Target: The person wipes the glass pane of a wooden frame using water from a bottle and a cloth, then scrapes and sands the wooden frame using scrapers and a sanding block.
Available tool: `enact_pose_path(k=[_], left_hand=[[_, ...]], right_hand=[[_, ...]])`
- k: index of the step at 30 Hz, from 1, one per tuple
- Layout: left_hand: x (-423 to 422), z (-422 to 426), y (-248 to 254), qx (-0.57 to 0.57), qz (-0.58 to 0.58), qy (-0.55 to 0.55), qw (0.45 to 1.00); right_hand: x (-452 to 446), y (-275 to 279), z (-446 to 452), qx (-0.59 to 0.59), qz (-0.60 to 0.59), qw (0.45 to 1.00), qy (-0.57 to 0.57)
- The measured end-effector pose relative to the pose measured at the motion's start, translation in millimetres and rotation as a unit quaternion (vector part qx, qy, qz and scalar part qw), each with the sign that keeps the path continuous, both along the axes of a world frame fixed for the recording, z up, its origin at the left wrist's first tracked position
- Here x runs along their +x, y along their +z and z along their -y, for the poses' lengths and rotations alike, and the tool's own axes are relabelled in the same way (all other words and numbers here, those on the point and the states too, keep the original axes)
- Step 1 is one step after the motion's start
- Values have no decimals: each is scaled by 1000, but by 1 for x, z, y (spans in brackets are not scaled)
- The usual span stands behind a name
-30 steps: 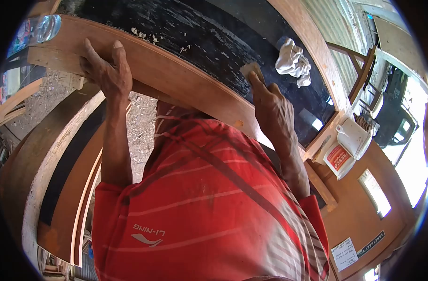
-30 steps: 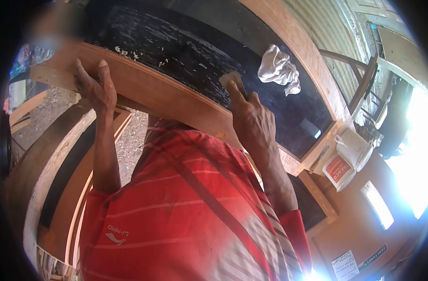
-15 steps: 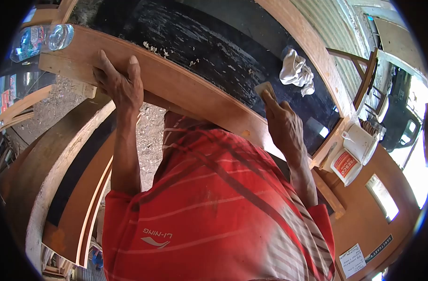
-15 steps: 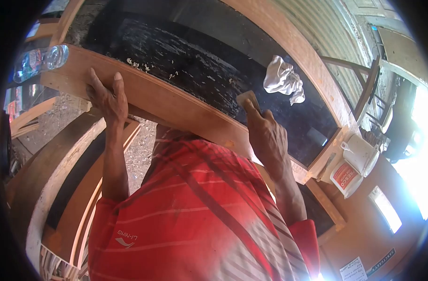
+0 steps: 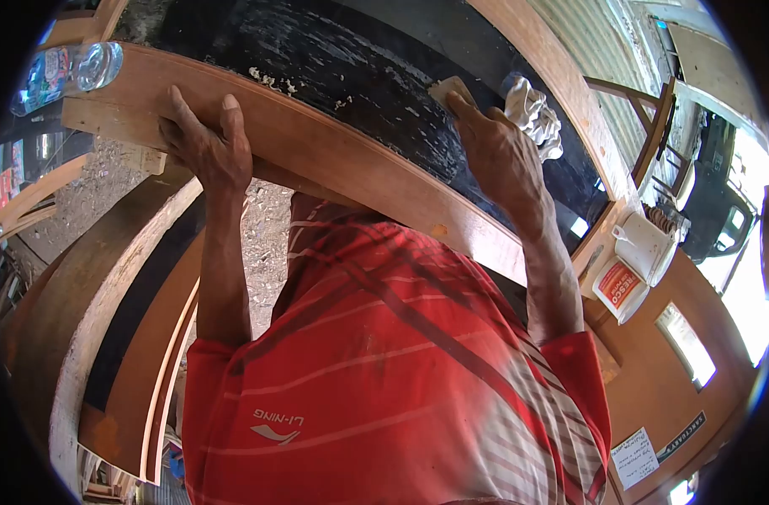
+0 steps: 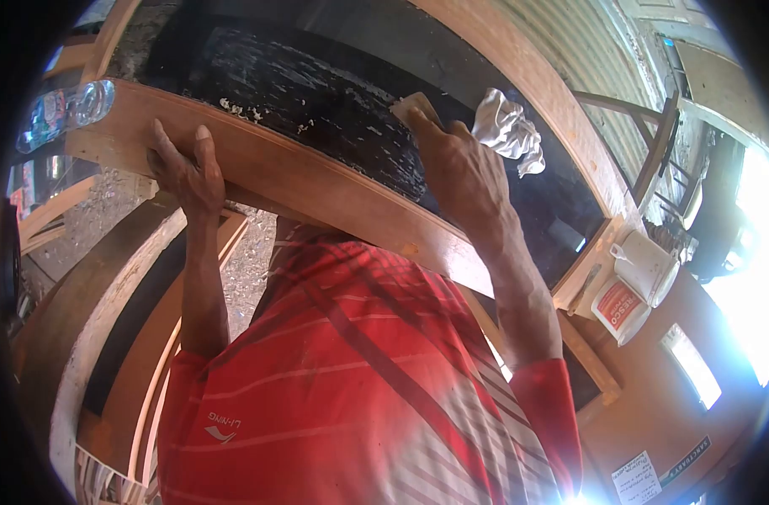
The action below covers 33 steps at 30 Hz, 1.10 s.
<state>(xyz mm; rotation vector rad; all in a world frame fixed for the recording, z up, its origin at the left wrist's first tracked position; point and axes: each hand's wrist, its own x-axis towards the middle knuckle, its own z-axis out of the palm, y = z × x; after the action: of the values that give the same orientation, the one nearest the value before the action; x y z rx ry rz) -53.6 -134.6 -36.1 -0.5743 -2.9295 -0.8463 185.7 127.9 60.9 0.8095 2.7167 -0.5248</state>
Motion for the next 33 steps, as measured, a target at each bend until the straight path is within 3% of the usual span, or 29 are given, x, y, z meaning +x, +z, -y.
enact_pose_path(k=[8, 20, 26, 33], left_hand=[[-1, 1, -5, -13, -24, 14, 1000], [-1, 4, -5, 13, 17, 6, 1000], [-2, 1, -10, -2, -55, 10, 998], [-4, 9, -4, -2, -20, 2, 1000]], right_hand=[[98, 17, 17, -38, 59, 997, 15], [61, 9, 10, -7, 20, 998, 58], [71, 7, 5, -7, 30, 998, 60], [79, 18, 16, -20, 27, 997, 65]])
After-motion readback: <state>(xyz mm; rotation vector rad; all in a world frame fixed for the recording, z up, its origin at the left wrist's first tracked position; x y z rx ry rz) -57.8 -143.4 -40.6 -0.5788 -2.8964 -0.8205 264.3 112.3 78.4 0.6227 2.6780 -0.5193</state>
